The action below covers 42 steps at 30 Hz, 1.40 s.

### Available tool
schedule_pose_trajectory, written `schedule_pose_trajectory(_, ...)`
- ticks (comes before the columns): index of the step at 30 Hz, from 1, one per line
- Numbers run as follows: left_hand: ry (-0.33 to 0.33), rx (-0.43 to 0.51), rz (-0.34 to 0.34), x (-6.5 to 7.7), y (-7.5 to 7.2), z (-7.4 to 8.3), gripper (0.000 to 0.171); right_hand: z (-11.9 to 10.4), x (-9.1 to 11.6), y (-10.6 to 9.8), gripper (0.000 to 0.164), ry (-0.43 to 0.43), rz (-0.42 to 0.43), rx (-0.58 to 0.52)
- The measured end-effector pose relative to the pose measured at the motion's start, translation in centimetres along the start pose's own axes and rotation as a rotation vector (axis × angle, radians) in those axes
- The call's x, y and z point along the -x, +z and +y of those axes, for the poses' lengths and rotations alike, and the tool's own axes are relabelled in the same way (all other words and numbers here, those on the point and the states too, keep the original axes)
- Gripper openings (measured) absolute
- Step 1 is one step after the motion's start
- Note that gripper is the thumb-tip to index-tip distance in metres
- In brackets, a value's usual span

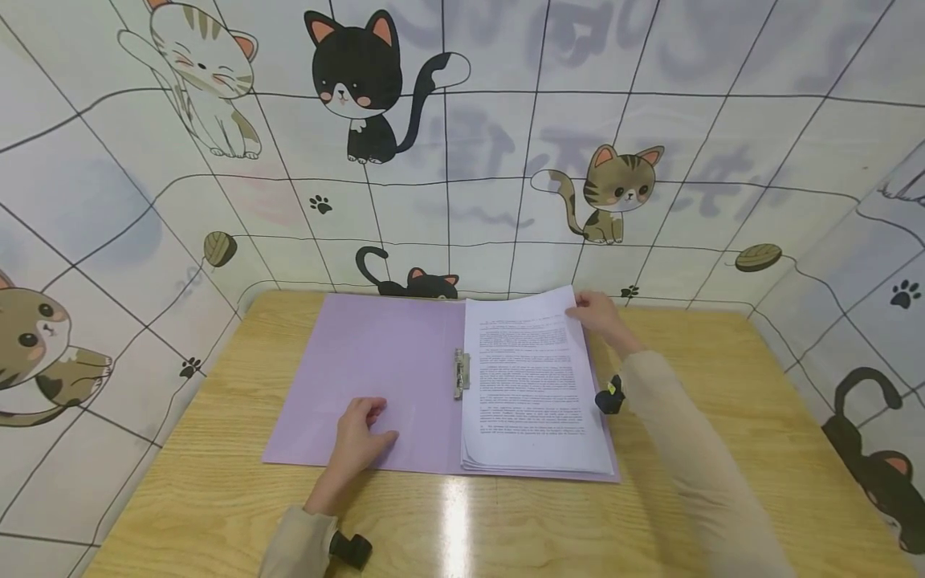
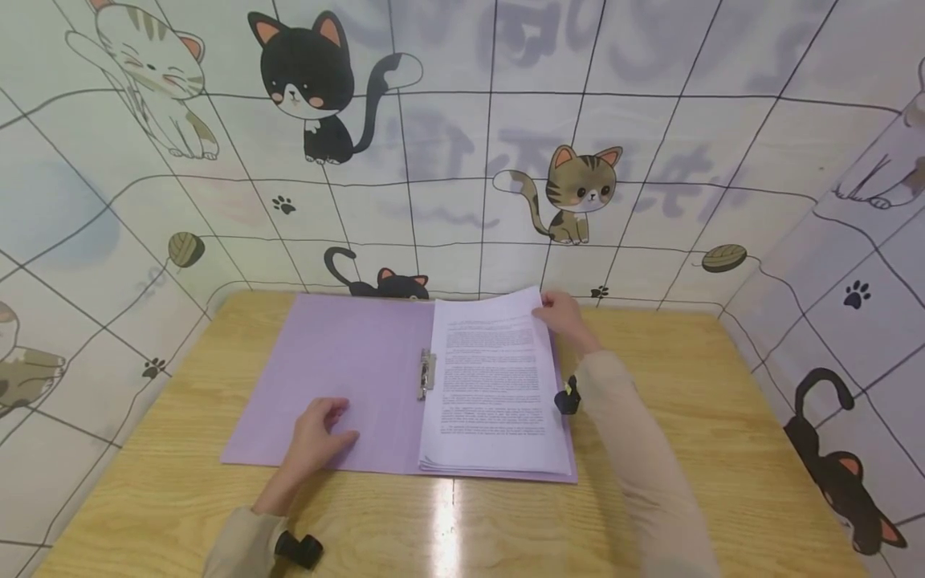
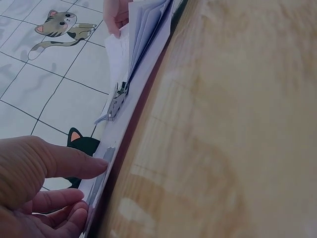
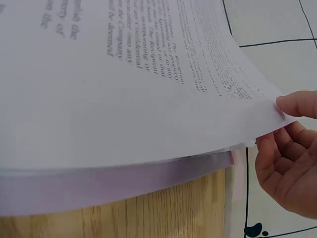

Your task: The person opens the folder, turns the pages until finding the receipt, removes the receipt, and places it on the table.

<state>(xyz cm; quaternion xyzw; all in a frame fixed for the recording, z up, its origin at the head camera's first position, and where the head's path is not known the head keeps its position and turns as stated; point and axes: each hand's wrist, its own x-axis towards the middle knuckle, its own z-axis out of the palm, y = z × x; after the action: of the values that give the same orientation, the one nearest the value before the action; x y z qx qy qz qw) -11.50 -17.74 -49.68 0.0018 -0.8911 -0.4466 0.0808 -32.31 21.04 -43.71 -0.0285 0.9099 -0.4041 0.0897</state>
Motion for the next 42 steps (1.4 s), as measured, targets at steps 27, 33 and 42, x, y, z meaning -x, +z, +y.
schedule_pose_trajectory(27, -0.007, -0.014, -0.015, 0.2, -0.2, 0.2, 0.044, 0.1, 6.1, -0.3, 0.044, 0.026, -0.251, -0.295)
schedule_pose_trajectory(33, -0.015, -0.011, -0.018, 0.2, -0.2, 0.3, 0.044, -0.6, 7.2, -0.2, 0.047, 0.041, -0.273, -0.353)
schedule_pose_trajectory(42, -0.012, -0.008, -0.014, 0.2, -0.1, 0.1, 0.044, -1.3, 8.3, -0.2, 0.049, 0.039, -0.304, -0.384)
